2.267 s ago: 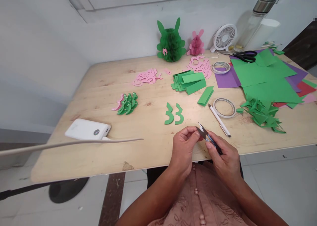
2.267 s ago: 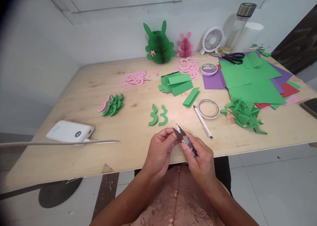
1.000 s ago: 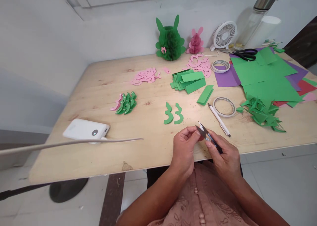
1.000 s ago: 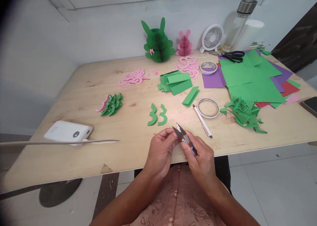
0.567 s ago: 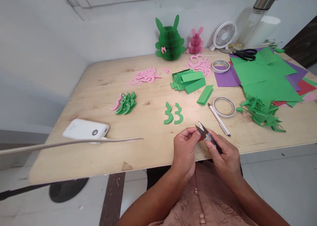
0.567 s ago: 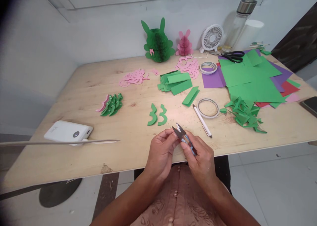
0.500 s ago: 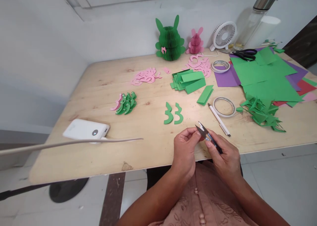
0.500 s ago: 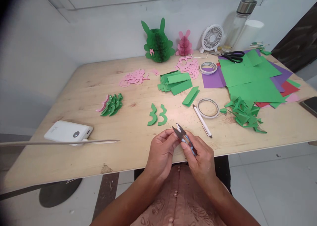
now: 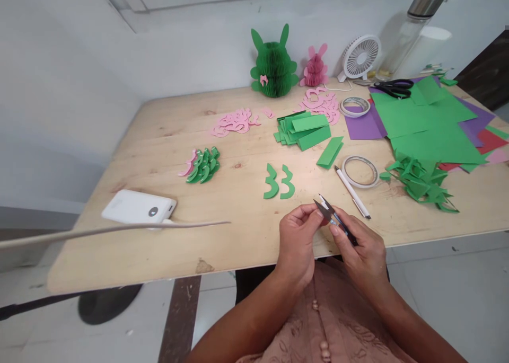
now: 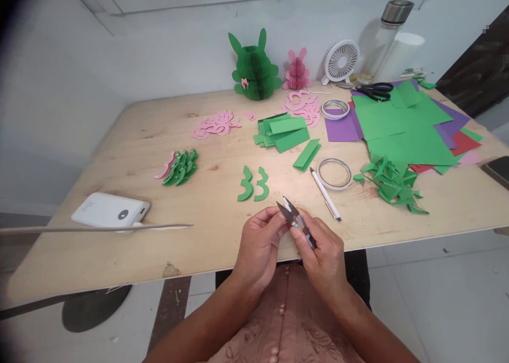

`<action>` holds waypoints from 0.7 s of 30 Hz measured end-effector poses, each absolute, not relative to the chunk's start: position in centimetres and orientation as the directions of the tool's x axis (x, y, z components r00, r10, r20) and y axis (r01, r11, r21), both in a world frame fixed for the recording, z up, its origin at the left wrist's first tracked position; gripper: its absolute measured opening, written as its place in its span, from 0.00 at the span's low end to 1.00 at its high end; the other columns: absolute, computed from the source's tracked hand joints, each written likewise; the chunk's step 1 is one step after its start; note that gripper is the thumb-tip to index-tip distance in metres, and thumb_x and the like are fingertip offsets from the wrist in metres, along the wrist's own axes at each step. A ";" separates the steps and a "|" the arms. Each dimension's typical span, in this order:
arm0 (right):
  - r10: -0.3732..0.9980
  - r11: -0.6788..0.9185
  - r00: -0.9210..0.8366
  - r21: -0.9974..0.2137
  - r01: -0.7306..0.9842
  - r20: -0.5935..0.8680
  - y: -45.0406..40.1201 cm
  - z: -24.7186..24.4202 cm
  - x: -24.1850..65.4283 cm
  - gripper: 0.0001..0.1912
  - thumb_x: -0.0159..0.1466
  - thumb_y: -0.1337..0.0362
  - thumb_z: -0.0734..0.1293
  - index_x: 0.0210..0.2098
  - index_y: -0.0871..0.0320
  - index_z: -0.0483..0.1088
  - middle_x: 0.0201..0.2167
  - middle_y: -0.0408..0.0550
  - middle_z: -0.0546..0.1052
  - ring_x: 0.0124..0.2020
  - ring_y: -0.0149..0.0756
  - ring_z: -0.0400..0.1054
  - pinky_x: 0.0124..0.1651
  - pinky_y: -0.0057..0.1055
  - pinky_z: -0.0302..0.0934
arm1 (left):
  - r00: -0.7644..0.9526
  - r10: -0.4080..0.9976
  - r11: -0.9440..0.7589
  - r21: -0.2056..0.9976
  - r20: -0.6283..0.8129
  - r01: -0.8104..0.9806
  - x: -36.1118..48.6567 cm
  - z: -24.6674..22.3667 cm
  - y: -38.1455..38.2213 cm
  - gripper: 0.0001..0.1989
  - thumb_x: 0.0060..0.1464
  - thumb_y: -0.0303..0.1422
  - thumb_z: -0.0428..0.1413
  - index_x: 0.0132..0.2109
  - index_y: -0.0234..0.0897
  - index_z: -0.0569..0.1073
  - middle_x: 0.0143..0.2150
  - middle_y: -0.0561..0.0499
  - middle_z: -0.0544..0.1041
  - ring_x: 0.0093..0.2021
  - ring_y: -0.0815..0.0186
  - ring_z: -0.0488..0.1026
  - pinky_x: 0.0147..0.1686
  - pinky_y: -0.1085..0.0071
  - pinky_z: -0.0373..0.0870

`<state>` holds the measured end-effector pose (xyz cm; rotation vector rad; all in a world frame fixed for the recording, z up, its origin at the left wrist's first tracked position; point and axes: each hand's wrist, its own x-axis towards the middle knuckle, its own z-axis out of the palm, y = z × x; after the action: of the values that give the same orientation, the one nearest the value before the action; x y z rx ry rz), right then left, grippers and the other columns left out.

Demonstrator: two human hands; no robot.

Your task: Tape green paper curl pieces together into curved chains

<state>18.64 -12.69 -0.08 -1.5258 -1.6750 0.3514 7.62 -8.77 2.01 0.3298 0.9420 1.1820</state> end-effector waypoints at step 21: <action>0.930 0.204 0.081 -0.689 0.695 0.358 -12.4 0.1 18.6 0.17 0.65 0.63 0.62 0.53 0.57 0.70 0.45 0.50 0.78 0.45 0.39 0.73 0.46 0.33 0.68 | 0.067 0.896 0.379 0.675 -0.440 -0.633 7.6 1.9 -8.6 0.07 0.40 0.30 0.65 0.29 0.32 0.77 0.29 0.50 0.78 0.31 0.68 0.73 0.41 0.68 0.69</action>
<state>18.62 -12.40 0.14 -1.5492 -1.6713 0.3662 7.64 -8.60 1.88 0.3430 0.9397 1.1866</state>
